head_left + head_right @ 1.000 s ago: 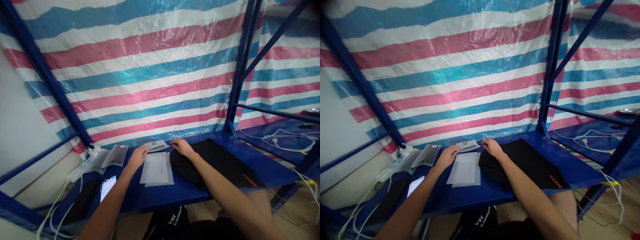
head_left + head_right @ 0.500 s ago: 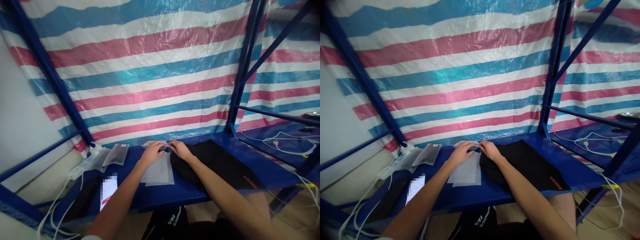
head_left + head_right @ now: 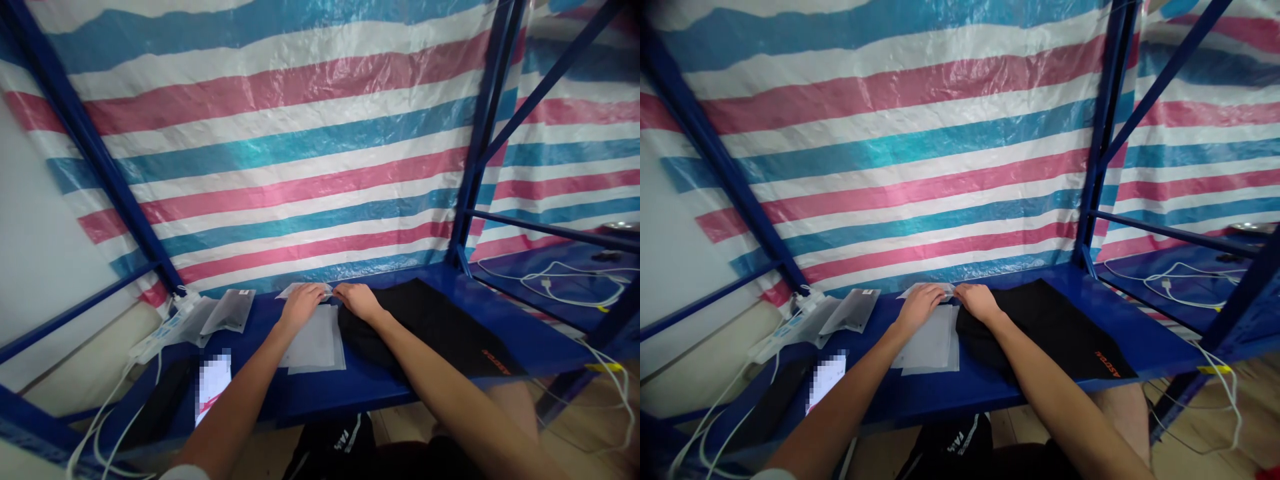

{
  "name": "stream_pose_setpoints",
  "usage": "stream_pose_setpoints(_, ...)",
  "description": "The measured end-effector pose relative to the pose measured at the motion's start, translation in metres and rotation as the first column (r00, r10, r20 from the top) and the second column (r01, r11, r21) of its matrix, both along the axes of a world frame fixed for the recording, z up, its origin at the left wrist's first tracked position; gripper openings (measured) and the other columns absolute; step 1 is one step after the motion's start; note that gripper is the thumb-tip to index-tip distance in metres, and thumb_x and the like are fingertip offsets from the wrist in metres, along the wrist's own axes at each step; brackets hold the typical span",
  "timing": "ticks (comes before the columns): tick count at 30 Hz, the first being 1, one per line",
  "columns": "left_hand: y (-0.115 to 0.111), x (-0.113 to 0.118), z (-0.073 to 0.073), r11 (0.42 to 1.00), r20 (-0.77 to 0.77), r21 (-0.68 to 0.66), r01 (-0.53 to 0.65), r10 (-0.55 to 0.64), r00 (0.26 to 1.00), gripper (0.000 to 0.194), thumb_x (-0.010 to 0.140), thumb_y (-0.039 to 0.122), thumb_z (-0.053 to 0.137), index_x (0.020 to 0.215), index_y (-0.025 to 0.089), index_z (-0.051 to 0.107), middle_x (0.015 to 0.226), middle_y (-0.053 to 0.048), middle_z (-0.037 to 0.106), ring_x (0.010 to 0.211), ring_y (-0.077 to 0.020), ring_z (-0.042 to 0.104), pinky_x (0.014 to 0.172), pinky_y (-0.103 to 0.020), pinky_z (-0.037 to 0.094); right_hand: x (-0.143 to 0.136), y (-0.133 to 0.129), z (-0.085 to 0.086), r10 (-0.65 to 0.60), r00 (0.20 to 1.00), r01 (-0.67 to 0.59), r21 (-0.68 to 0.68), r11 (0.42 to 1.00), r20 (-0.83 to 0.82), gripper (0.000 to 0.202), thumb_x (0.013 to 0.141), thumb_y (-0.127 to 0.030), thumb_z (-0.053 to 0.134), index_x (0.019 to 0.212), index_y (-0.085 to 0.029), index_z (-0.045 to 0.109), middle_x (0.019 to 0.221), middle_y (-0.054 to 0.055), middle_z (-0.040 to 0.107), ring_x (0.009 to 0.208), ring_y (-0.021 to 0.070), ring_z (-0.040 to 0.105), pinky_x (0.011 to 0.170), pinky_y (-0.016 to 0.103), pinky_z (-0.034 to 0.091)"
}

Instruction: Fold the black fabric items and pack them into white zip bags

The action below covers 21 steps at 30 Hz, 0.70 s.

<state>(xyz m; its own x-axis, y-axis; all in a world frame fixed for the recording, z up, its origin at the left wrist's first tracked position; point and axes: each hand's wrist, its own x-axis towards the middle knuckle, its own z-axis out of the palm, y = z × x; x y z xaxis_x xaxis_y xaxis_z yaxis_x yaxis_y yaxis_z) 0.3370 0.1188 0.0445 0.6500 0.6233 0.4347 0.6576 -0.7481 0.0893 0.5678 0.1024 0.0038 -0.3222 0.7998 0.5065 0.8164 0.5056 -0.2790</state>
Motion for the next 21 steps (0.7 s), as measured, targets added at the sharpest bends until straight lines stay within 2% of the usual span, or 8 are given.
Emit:
stream_pose_setpoints(7, -0.004, -0.073, 0.008, 0.982, 0.079, -0.007, -0.190, 0.190, 0.979, 0.020, 0.106, 0.024, 0.050, 0.105, 0.023, 0.070, 0.117, -0.011, 0.075, 0.116, -0.0291, 0.065, 0.108, -0.045, 0.044, 0.017, 0.001, 0.005, -0.151, 0.987, 0.152, 0.015, 0.988, -0.047, 0.022, 0.112, -0.027, 0.050, 0.114, -0.022, 0.071, 0.113, 0.010, 0.077, 0.106, 0.0250, 0.072, 0.088, 0.030, 0.051)
stream_pose_setpoints(10, -0.004, -0.092, 0.005, 0.971, 0.138, -0.055, -0.233, 0.238, 0.961, 0.018, 0.106, 0.027, 0.050, 0.105, 0.023, 0.068, 0.113, -0.010, 0.074, 0.106, -0.0273, 0.070, 0.102, -0.042, 0.050, 0.016, 0.001, 0.003, -0.133, 0.987, 0.135, 0.015, 0.991, -0.091, 0.023, 0.112, -0.022, 0.047, 0.119, -0.021, 0.068, 0.119, 0.011, 0.075, 0.110, 0.0255, 0.071, 0.093, 0.033, 0.053)
stream_pose_setpoints(13, -0.001, -0.090, -0.001, 0.965, 0.215, -0.125, -0.229, 0.252, 0.944, 0.022, 0.109, 0.030, 0.042, 0.112, 0.023, 0.063, 0.101, -0.008, 0.075, 0.088, -0.0245, 0.075, 0.087, -0.038, 0.057, 0.009, -0.002, 0.002, 0.052, 0.981, -0.039, 0.071, 0.997, -0.189, 0.027, 0.110, -0.018, 0.045, 0.129, -0.019, 0.064, 0.137, 0.015, 0.069, 0.125, 0.0256, 0.067, 0.106, 0.038, 0.053)
stream_pose_setpoints(16, 0.001, -0.075, -0.004, 0.971, 0.287, -0.174, -0.167, 0.212, 0.934, 0.024, 0.111, 0.032, 0.039, 0.117, 0.023, 0.060, 0.101, -0.008, 0.077, 0.087, -0.0229, 0.077, 0.082, -0.035, 0.060, 0.002, -0.008, 0.003, 0.259, 0.939, -0.228, 0.155, 0.961, -0.225, 0.033, 0.111, -0.024, 0.047, 0.139, -0.021, 0.064, 0.157, 0.014, 0.057, 0.144, 0.0248, 0.057, 0.119, 0.042, 0.047)
stream_pose_setpoints(18, 0.000, -0.063, -0.001, 0.978, 0.317, -0.176, -0.114, 0.166, 0.934, 0.022, 0.111, 0.034, 0.042, 0.115, 0.023, 0.061, 0.107, -0.009, 0.077, 0.095, -0.0243, 0.078, 0.088, -0.037, 0.060, -0.001, -0.009, 0.003, 0.295, 0.930, -0.263, 0.167, 0.950, -0.218, 0.037, 0.112, -0.029, 0.049, 0.145, -0.025, 0.065, 0.165, 0.012, 0.050, 0.152, 0.0250, 0.050, 0.125, 0.044, 0.043)
stream_pose_setpoints(21, -0.006, -0.048, 0.006, 0.987, 0.353, -0.155, -0.042, 0.095, 0.931, 0.021, 0.109, 0.036, 0.049, 0.113, 0.023, 0.064, 0.113, -0.010, 0.077, 0.107, -0.0276, 0.076, 0.099, -0.043, 0.058, -0.003, -0.005, -0.001, 0.224, 0.950, -0.203, 0.115, 0.972, -0.217, 0.044, 0.107, -0.030, 0.060, 0.150, -0.024, 0.064, 0.166, 0.014, 0.050, 0.154, 0.0300, 0.048, 0.127, 0.050, 0.040)
